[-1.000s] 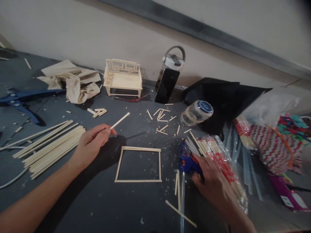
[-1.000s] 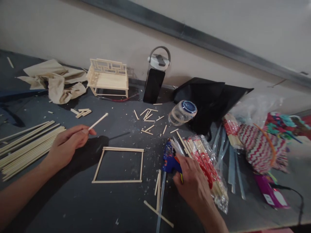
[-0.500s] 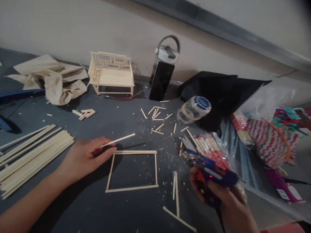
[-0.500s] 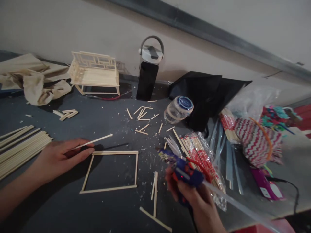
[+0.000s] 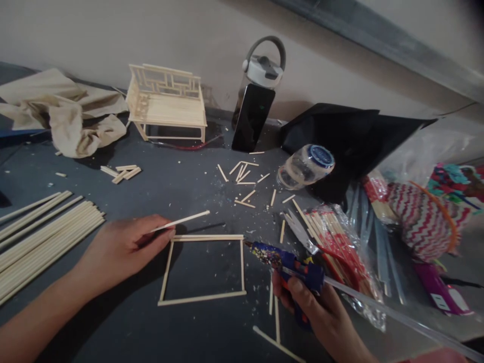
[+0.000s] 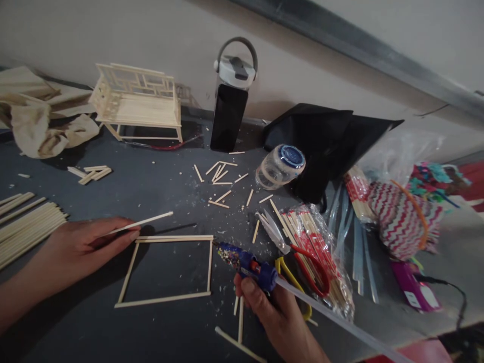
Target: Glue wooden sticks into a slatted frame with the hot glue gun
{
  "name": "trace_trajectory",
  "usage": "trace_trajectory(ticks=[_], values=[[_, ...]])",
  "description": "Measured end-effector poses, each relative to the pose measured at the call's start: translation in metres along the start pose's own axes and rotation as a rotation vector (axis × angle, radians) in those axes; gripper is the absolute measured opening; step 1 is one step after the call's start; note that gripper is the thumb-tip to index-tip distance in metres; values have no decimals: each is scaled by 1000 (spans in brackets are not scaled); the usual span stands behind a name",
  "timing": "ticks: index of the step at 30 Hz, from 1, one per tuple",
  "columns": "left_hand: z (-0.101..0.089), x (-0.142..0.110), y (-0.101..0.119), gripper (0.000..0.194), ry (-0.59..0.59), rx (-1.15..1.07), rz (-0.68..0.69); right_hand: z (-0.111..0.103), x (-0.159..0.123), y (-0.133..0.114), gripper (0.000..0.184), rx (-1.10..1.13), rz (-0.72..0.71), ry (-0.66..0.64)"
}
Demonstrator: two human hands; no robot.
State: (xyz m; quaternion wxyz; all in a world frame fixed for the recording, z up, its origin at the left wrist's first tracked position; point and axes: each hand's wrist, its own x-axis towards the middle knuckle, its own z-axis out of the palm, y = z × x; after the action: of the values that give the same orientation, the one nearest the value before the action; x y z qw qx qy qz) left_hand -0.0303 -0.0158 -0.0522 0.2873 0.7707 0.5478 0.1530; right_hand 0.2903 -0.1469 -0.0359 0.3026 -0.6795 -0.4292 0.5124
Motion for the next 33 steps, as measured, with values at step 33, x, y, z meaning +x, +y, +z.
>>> trace_trajectory(ticks=[33], values=[[0, 0, -3, 28, 19, 42, 63, -1, 3, 1, 37, -185, -112, 35]])
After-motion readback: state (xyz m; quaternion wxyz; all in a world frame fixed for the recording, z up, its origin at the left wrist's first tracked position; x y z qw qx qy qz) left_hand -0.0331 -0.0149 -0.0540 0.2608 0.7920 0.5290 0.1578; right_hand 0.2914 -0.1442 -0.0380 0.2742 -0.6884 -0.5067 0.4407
